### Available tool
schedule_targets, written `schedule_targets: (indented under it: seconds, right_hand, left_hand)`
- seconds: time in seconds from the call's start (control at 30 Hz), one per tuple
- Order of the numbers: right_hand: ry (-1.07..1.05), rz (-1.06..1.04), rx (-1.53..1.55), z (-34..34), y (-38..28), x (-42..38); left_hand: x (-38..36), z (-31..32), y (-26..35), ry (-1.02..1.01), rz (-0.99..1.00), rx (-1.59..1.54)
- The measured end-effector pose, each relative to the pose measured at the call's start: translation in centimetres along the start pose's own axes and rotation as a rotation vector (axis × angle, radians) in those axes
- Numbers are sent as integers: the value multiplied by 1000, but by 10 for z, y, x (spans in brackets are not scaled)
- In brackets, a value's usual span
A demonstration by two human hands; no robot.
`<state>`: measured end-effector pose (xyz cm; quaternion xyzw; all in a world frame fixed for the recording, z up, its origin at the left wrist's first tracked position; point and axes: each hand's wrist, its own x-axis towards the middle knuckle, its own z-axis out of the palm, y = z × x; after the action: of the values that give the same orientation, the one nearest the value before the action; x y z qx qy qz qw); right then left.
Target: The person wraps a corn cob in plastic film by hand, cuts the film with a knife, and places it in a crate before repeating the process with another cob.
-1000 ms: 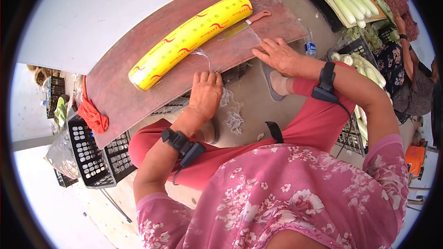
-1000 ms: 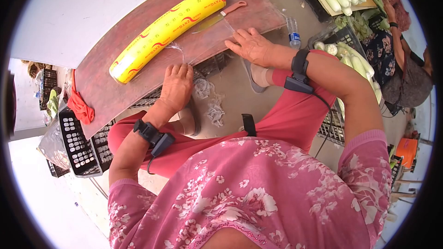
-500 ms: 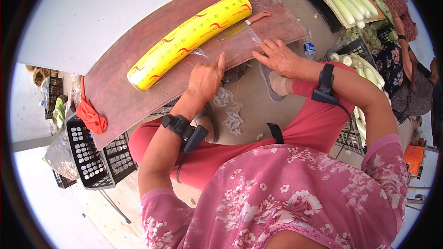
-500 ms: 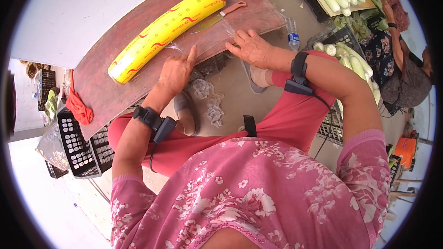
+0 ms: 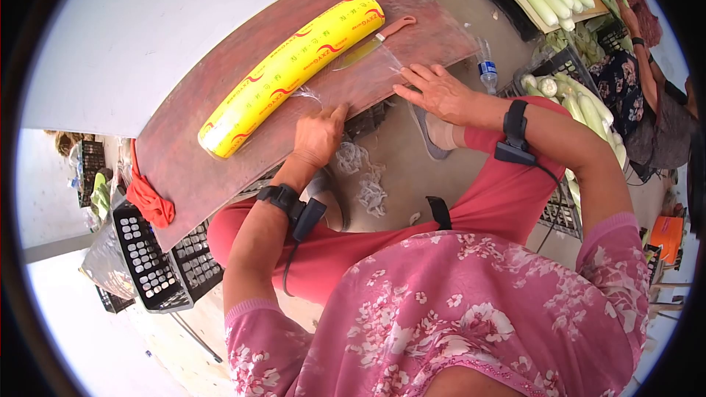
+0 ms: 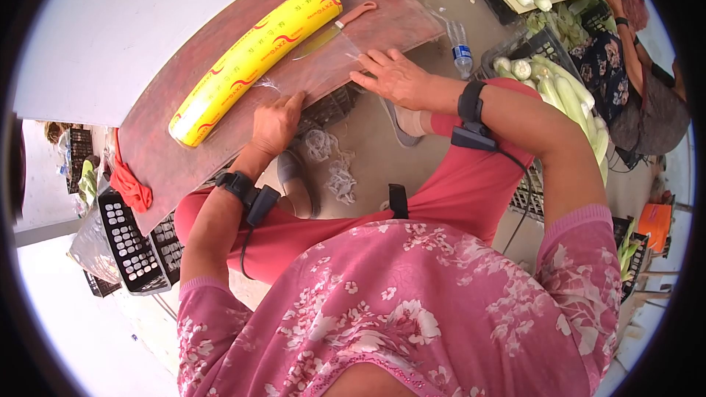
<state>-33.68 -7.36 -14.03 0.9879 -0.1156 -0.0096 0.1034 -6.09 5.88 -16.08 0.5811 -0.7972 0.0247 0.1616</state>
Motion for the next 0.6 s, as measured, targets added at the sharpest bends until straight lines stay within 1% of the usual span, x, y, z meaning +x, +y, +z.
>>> schedule_targets:
  seconds: [0.17, 0.27, 0.37, 0.47, 0.6]
  right_hand:
    - [-22, 8, 14, -1, 1, -1]
    - [10, 5, 12, 7, 2, -2]
    - [2, 9, 5, 9, 2, -3]
    - [11, 11, 13, 11, 2, -2]
    - [18, 14, 21, 13, 3, -2]
  left_hand:
    - [-3, -1, 4, -20, -9, 115]
    - [1, -3, 8, 98, 42, 137]
    - [7, -5, 13, 99, 86, 151]
    - [-1, 17, 8, -17, 55, 21]
    - [-9, 16, 18, -50, -3, 38]
